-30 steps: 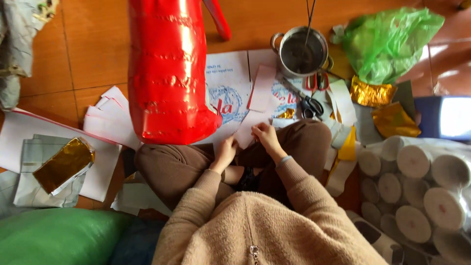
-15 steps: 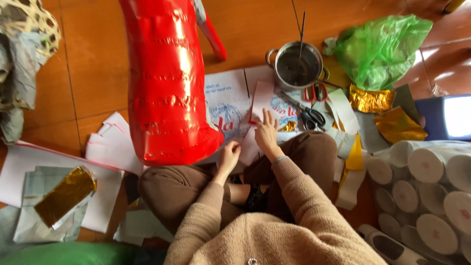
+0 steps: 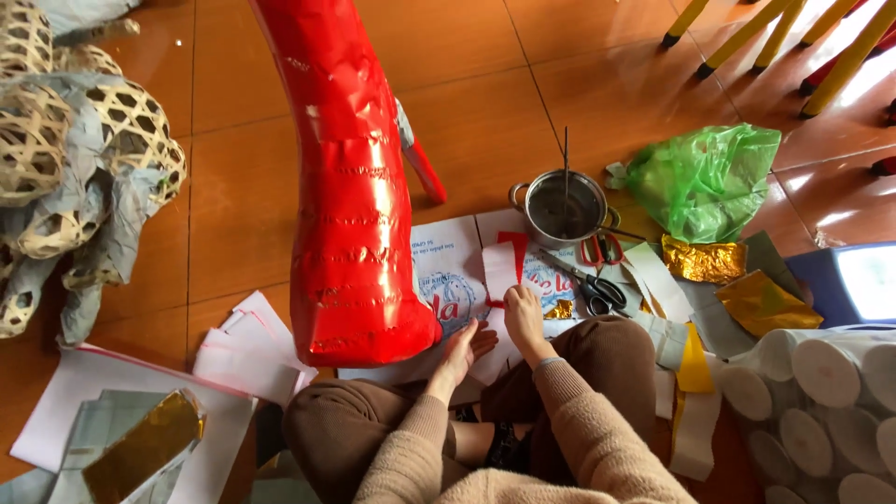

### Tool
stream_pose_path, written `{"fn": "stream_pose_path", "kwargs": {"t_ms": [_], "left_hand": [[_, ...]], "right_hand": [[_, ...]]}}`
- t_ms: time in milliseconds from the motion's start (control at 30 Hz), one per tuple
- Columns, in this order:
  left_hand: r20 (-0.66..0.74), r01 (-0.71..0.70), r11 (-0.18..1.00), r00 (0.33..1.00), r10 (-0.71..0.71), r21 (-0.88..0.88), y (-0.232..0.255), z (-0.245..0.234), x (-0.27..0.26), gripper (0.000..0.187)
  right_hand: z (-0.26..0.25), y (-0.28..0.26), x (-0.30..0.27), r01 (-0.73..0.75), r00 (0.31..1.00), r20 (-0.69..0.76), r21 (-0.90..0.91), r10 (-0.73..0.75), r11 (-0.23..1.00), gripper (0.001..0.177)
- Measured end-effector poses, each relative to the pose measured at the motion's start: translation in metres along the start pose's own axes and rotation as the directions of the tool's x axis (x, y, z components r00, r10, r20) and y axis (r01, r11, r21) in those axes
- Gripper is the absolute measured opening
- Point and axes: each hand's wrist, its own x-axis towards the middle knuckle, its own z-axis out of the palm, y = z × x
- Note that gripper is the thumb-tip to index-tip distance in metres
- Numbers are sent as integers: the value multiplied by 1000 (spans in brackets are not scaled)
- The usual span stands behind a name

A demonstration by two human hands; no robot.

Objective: Wrapping the legs of a bamboo giraffe frame with red decorative paper or tape using scissors.

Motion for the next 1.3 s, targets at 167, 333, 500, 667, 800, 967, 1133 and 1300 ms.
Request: {"fn": "stream_pose_path", "kwargs": {"t_ms": [167,333,500,667,800,967,1133,1300], "left_hand": [[-22,-16,999,1000,17,34,-4,-7,4,57],[-51,-27,999,998,30,46,-7,-8,2,55],[10,13,1000,1000,-13,-13,-5,-7,0,52],[-40,-34,999,999,33,-8,-6,-15,4,53],[-292,-118,975,941,170,188,-16,-27,13,55],[-96,-170,908,970,222,382,42,52,-84,14],[130,-112,882,990,58,458,19,35,-74,24],[169,-131,897,984,64,422,10,12,-58,40]], "right_hand": [[26,9,-9,-104,978,184,3,102,995,8],[-3,-3,1,-334,874,419,152,245,930,62],[-76,-46,22,65,990,-137,418,-8,906,11],[-97,-75,-16,414,892,106,196,-439,889,13],[-153,-105,-18,-291,892,453,599,-16,746,31],[-81,-42,-20,-736,638,661,374,395,564,57],[-92,-46,-7,-783,529,749,612,398,-112,41],[-98,-46,-1,-674,502,674,697,542,-243,31]]}}
